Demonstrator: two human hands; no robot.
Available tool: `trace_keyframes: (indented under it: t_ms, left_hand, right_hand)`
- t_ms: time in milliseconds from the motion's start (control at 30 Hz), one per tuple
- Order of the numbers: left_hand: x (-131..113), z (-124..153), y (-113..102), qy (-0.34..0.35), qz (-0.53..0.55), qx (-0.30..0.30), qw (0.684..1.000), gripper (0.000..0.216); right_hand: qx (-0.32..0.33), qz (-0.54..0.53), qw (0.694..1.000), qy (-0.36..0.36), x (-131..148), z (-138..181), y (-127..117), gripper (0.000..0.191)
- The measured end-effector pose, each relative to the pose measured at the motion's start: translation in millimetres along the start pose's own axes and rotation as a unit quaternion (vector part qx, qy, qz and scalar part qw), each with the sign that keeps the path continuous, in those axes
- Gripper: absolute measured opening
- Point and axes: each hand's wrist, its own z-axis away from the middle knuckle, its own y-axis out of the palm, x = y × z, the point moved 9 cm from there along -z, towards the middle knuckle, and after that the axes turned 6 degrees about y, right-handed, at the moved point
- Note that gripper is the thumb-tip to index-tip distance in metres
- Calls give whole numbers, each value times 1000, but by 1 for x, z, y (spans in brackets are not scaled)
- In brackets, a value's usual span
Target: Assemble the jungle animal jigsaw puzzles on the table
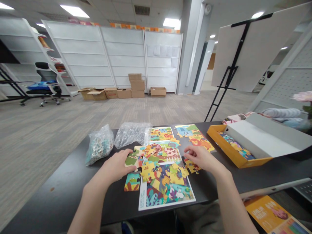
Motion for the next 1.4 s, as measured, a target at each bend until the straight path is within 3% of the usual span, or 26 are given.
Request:
trace_keyframes:
  t_ms: [200,433,600,700,900,1400]
  left_hand:
    - [10,-5,2,-30,20,1,999,61]
    - [17,3,-23,-57,-48,-36,997,61]
    - [27,9,-14,-86,-89,25,992,59]
    - [25,8,-6,-63,-77,41,994,58]
    - [-6,4,-2,60,43,46,996,56]
    - [-10,0,-8,45,98,9,994,37]
  right_hand:
    - [6,4,1000,15,4,3,-1,18]
    - [5,1,1000,12,6,2,-3,20]
    - [6,5,1000,8,5,2,-2,20]
    - [10,9,1000,11,7,2,-1,19]
    - [17,9,1000,20,14,4,0,17]
    - [9,5,1000,16,14,5,-2,17]
